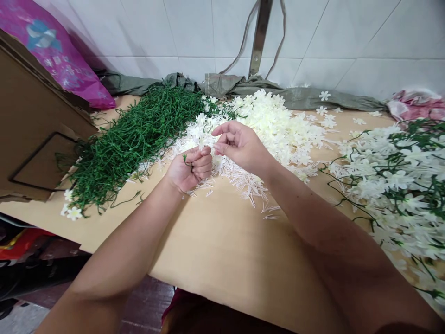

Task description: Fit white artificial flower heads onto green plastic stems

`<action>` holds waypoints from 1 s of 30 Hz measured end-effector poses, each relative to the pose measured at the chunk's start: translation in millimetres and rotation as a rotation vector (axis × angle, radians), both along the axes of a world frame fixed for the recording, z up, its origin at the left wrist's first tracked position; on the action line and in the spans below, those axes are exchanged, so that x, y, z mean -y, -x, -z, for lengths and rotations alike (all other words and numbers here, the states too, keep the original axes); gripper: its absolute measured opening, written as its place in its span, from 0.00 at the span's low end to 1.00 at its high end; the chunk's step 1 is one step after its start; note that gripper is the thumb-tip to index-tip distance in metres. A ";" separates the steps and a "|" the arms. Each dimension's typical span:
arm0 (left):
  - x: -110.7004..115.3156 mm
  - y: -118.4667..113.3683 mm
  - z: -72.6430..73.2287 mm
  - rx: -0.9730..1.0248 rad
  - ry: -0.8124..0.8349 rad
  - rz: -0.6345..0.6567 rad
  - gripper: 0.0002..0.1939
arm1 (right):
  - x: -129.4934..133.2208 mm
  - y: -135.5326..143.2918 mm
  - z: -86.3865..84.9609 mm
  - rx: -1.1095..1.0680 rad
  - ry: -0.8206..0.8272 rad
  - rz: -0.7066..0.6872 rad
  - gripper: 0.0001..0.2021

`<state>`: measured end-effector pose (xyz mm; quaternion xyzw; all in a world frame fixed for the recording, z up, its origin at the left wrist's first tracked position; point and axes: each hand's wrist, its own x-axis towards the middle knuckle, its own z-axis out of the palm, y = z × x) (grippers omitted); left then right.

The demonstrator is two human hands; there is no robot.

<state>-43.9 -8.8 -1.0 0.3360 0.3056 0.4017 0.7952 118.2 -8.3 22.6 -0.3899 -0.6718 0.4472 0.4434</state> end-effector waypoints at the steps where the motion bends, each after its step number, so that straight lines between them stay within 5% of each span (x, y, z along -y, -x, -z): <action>1: -0.1 -0.2 1.1 -0.002 -0.002 0.027 0.12 | 1.5 1.6 -0.6 -0.004 -0.007 -0.009 0.08; 7: -2.1 0.0 6.6 0.001 -0.038 0.148 0.11 | 3.6 5.8 2.1 0.004 -0.043 -0.004 0.08; 14: -2.5 -4.9 5.9 -0.166 -0.145 0.137 0.15 | 6.5 3.7 5.9 0.229 -0.175 0.051 0.11; 19: -2.4 -6.0 7.0 -0.281 -0.226 0.024 0.13 | 7.2 1.4 4.8 0.395 -0.195 0.026 0.13; 30: -3.7 -13.3 6.6 -0.516 -0.394 -0.251 0.08 | 5.3 3.3 7.0 0.380 -0.204 0.089 0.06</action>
